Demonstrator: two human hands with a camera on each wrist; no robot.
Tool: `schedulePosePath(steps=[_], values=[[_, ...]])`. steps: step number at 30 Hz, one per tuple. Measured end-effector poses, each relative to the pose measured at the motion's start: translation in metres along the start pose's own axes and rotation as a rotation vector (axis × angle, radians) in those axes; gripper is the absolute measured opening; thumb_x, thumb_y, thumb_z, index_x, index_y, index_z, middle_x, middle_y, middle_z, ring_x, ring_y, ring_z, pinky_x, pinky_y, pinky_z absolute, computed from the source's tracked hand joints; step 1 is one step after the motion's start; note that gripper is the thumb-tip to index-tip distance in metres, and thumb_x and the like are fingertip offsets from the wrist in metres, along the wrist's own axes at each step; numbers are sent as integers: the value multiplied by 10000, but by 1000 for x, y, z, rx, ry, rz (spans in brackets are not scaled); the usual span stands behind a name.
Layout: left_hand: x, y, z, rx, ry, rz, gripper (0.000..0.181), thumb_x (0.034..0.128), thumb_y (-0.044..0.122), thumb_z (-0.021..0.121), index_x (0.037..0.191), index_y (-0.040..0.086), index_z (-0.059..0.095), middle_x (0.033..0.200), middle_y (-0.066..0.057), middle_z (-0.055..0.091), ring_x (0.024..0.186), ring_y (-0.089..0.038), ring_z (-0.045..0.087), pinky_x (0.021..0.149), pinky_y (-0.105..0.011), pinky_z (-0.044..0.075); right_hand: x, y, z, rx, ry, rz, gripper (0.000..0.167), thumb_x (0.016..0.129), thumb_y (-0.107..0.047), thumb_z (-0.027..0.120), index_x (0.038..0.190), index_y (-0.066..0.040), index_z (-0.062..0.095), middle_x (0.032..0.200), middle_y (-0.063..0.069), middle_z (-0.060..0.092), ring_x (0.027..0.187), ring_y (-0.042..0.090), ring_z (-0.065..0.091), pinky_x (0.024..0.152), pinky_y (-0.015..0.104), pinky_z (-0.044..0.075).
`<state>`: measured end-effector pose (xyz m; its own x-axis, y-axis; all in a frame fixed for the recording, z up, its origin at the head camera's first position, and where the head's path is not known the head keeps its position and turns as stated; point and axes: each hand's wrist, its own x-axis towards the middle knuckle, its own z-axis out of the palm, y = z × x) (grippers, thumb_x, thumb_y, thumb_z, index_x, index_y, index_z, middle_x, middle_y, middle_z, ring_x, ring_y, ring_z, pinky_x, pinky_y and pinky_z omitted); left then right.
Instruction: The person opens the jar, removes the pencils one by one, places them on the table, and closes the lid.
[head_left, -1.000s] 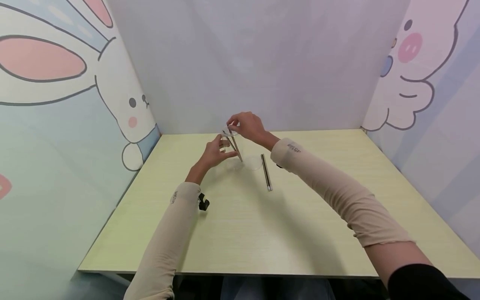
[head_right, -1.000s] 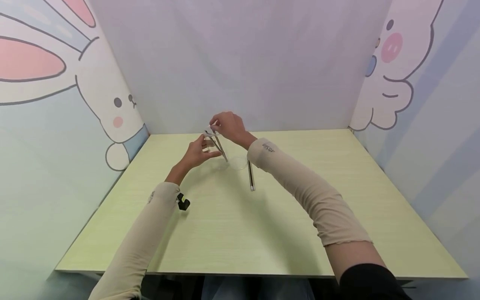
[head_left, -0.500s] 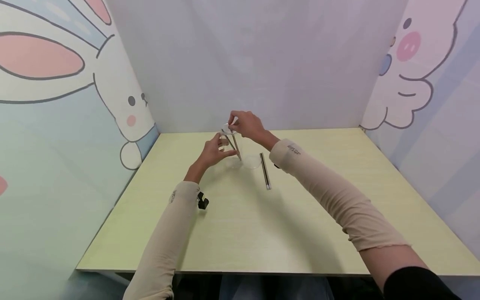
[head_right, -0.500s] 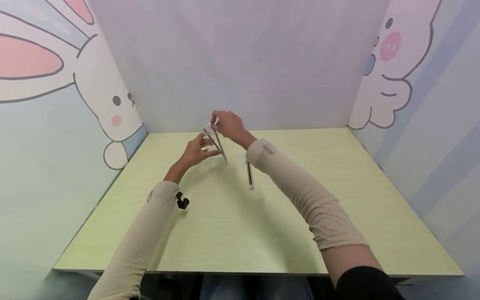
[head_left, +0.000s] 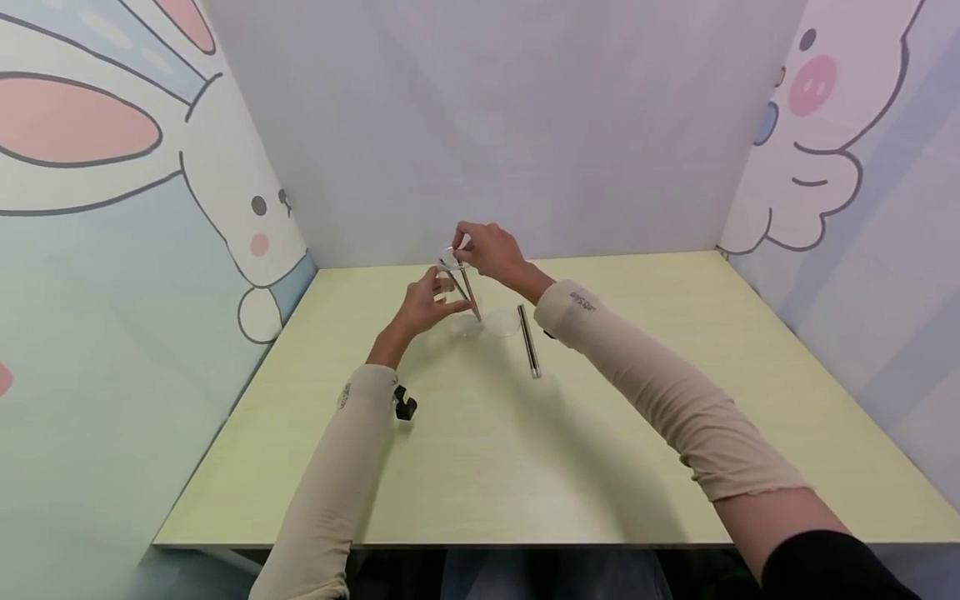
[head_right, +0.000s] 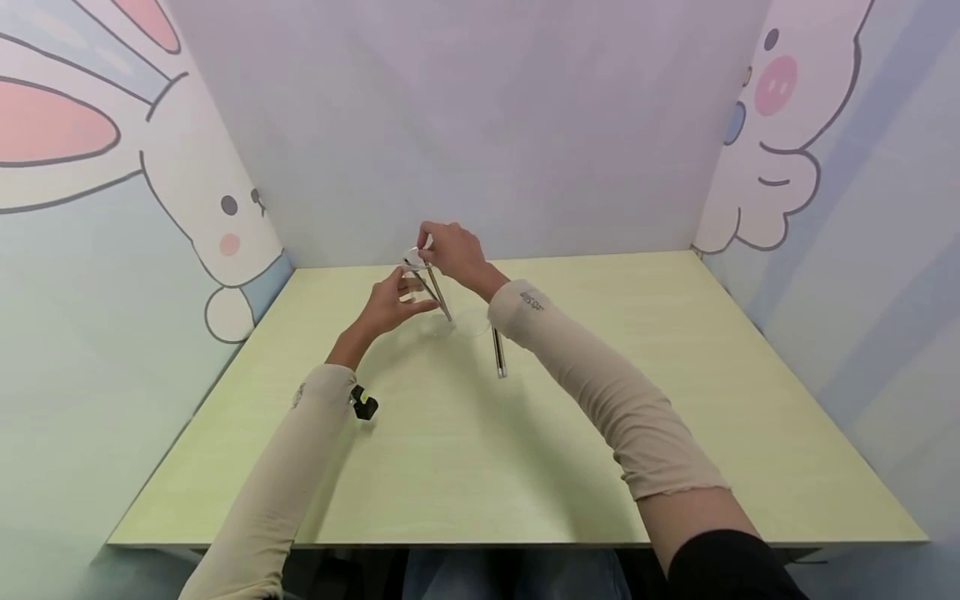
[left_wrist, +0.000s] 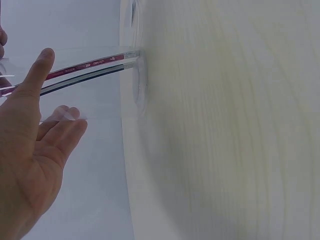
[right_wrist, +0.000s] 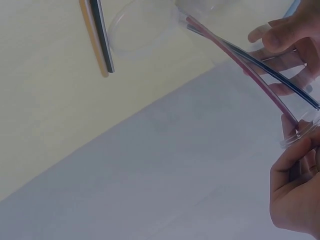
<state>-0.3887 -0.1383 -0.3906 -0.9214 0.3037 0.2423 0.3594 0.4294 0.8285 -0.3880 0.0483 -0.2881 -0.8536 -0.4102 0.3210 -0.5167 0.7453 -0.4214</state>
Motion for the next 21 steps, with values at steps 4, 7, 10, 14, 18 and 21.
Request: schedulePosePath(steps=[4, 7, 10, 14, 18, 21], values=[[0, -1, 0, 5, -2, -2, 880, 870, 339, 871, 1539, 45, 380, 1417, -194, 620, 1383, -337, 548, 1115, -477, 510, 0, 2, 0, -8, -2, -16, 141, 1065, -235, 626, 1166, -148, 670, 1132, 67, 779, 753, 163, 741, 617, 324, 595], [0, -1, 0, 8, -2, -8, 883, 864, 355, 875, 1535, 53, 387, 1417, -193, 622, 1380, -333, 552, 1110, -469, 516, 1, 4, 0, -11, -7, -33, 188, 1067, -244, 621, 1203, -133, 689, 1131, 69, 778, 771, 163, 747, 621, 329, 598], [1, -1, 0, 9, -1, -11, 879, 863, 354, 875, 1536, 62, 389, 1420, -188, 621, 1381, -326, 553, 1110, -460, 516, 1, 5, -1, -27, -3, -50, 203, 1068, -237, 622, 1215, -119, 698, 1127, 67, 779, 787, 169, 752, 624, 339, 597], [2, 0, 0, 13, -5, -16, 851, 874, 336, 867, 1528, 71, 391, 1424, -188, 618, 1390, -319, 545, 1118, -454, 510, 2, 6, -1, -33, 2, -82, 192, 1063, -207, 631, 1210, -104, 699, 1122, 69, 779, 833, 175, 757, 628, 348, 594], [2, 1, 1, 13, -6, -18, 812, 880, 323, 863, 1506, 78, 407, 1417, -191, 620, 1389, -320, 546, 1114, -455, 514, 3, 6, -2, -28, 6, -101, 188, 1060, -199, 638, 1207, -99, 699, 1123, 74, 775, 919, 179, 757, 647, 350, 599], [2, 2, 1, 14, -3, -17, 805, 881, 317, 863, 1503, 79, 412, 1414, -189, 623, 1384, -319, 551, 1112, -459, 516, 4, 6, -3, -30, 13, -99, 186, 1062, -209, 635, 1207, -111, 698, 1136, 74, 772, 936, 181, 756, 654, 347, 602]])
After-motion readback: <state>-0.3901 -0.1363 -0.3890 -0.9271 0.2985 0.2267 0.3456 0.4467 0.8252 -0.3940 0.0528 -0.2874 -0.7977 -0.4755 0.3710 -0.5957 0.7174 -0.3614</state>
